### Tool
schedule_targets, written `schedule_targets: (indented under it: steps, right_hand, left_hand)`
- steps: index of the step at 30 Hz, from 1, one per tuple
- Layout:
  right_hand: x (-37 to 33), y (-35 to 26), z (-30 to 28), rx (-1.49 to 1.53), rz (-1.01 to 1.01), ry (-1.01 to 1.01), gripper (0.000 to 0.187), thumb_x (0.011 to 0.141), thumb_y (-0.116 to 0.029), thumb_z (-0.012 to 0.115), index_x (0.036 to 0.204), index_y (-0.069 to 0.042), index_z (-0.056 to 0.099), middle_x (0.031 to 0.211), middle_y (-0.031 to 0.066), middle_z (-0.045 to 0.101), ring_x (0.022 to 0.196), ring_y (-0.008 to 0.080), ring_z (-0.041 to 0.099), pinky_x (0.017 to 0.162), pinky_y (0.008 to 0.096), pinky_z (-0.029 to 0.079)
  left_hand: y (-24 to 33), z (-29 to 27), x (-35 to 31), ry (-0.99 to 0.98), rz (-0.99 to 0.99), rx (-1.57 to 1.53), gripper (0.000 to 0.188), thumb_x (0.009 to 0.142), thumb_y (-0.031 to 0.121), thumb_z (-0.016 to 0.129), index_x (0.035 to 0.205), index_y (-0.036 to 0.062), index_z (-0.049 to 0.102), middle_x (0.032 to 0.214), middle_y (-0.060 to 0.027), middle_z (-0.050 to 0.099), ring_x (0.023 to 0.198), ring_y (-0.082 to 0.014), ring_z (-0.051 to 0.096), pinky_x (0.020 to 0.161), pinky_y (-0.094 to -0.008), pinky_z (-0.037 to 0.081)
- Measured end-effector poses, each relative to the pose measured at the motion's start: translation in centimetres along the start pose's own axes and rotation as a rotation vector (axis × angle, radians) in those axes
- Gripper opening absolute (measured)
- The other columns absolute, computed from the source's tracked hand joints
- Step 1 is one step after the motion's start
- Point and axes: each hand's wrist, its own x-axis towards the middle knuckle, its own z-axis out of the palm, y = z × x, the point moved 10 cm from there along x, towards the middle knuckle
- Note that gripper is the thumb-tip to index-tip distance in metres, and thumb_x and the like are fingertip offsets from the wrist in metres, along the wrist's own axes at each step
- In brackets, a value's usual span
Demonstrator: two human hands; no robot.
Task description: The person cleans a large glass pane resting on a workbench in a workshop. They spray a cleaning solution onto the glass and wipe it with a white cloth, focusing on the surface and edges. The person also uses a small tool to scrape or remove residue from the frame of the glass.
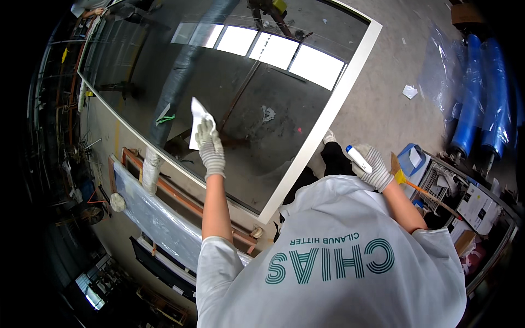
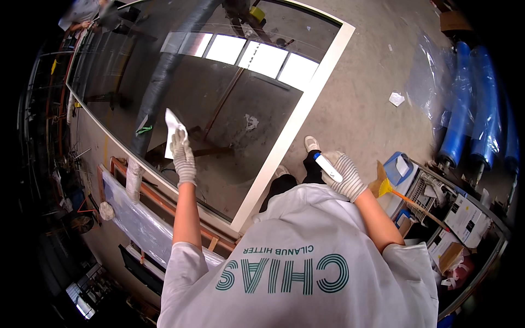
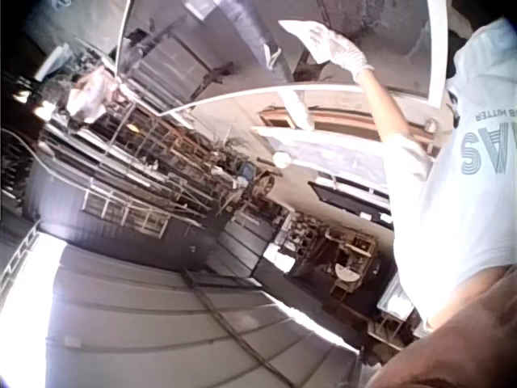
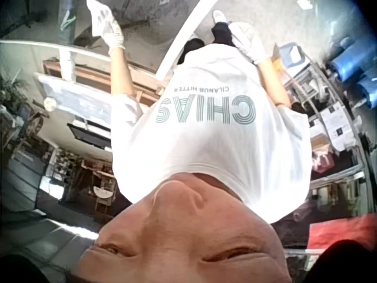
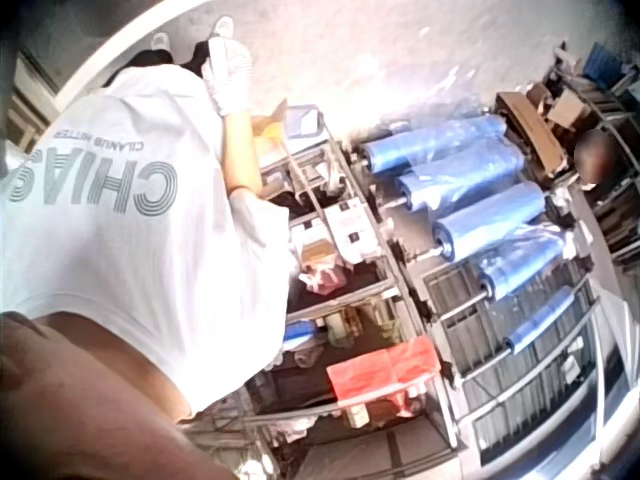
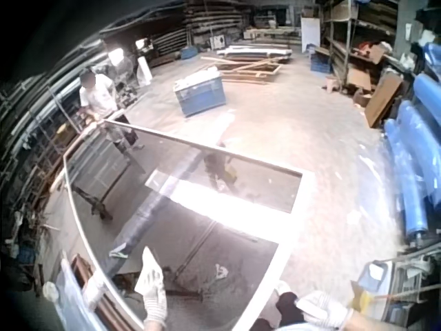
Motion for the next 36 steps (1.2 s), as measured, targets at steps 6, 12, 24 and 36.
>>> schedule_targets:
  steps: [6, 12, 24, 36]
  right_hand:
    - [-0.1, 3.0, 2.1, -0.079, 0.097, -0.253, 0.016, 0.067, -0.010, 0.058, 0.081, -0.003, 0.055, 0.078, 0.0193, 0.059, 0.080, 0.0402, 0.055, 0.074, 0.0479, 0.045]
    - [0.4, 4.1, 0.0, -0.069, 0.129, -0.131, 0.017, 0.066, -0.011, 0.059, 0.082, -0.005, 0.056, 0.079, 0.0181, 0.060, 0.080, 0.0392, 0.056, 0.074, 0.0471, 0.046]
    - [0.4, 5.0, -1.2, -0.020, 0.125, -0.112, 0.017, 0.066, -0.012, 0.059, 0.081, -0.004, 0.056, 0.077, 0.0189, 0.059, 0.080, 0.0396, 0.056, 0.075, 0.0465, 0.046]
    - [-0.3, 8.1, 0.2, -0.089, 0.160, -0.235, 0.014, 0.067, -0.011, 0.057, 0.079, -0.004, 0.060, 0.077, 0.0185, 0.062, 0.078, 0.0389, 0.060, 0.071, 0.0472, 0.049]
  left_hand:
    - [22.4, 4.7, 0.6, -0.196, 0.582, 0.037, 0.048, 0.094, 0.027, 0.039, 0.138, 0.0084, 0.043, 0.147, -0.0103, 0.037, 0.137, -0.0287, 0.031, 0.114, -0.0421, 0.019]
    - [10.7, 4.9, -0.6, -0.345, 0.410, 0.382, 0.051, 0.091, 0.028, 0.039, 0.138, 0.0070, 0.044, 0.148, -0.0099, 0.036, 0.139, -0.0283, 0.027, 0.115, -0.0434, 0.016]
    - [26.2, 8.6, 2.1, -0.496, 0.669, 0.027, 0.051, 0.092, 0.031, 0.039, 0.139, 0.0118, 0.041, 0.149, -0.0087, 0.034, 0.139, -0.0293, 0.027, 0.116, -0.0421, 0.014]
    - [29.5, 9.1, 9.5, -0.156, 0.575, 0.083, 0.050, 0.093, 0.027, 0.043, 0.140, 0.0115, 0.041, 0.148, -0.0100, 0.036, 0.136, -0.0311, 0.032, 0.115, -0.0418, 0.018]
